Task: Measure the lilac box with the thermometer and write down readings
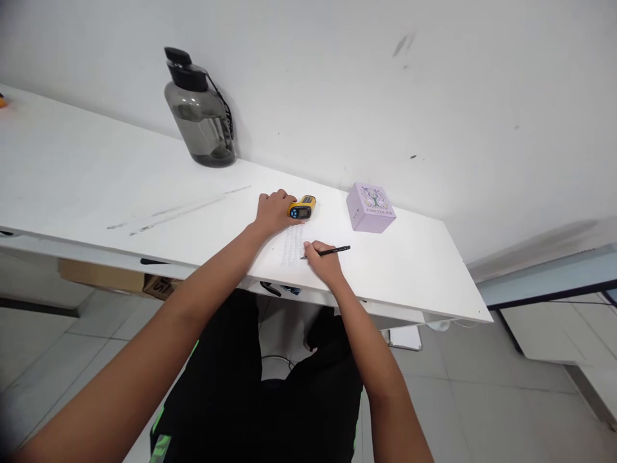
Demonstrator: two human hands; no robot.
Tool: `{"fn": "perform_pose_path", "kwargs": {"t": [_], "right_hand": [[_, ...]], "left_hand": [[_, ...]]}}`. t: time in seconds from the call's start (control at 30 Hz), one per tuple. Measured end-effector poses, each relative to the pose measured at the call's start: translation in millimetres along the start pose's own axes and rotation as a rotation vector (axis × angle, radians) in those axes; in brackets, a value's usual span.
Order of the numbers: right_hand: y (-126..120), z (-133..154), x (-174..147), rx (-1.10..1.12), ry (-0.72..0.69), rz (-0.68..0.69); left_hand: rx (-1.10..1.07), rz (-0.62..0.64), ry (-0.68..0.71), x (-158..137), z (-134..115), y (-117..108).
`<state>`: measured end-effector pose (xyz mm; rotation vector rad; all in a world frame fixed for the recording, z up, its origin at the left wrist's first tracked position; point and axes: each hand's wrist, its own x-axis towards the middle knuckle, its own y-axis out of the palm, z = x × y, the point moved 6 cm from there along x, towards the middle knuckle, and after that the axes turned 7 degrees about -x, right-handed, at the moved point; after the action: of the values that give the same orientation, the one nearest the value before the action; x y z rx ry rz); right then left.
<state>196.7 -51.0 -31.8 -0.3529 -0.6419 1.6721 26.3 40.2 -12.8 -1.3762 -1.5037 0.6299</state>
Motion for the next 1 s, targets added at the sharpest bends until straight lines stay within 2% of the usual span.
{"fn": "perform_pose_path", "kwargs": {"t": [0.17,0.3,0.4,0.5,0.67,1.0], "right_hand": [[1.1,0.6,0.5,-0.019,-0.009,0.002],[2.2,-0.2,0.7,-0.033,0.015,0.014],[2.1,-0.6,0.6,-0.024,0.034,0.008],[1.5,-0.8,0.7,-0.013,0.038,-0.011],[0.1,-1.5,1.2,-0.023,0.048,-0.041],[0.9,-0.2,1.3,-0.006,0.056,-0.004]], "left_hand": [[0.022,-0.003,0.037,-0.5,-1.8,-1.3],[0.043,0.065,0.066,-0.9,-2.6,-0.2],[0.052,0.130,0.052,-1.3,-4.4,3.2],[0.068,0.142,0.013,-1.5,-5.2,5.7],[0.070,0.103,0.006,-1.7,-5.3,7.3],[0.054,-0.106,-0.055,-0.9,1.7,-4.0]]}}
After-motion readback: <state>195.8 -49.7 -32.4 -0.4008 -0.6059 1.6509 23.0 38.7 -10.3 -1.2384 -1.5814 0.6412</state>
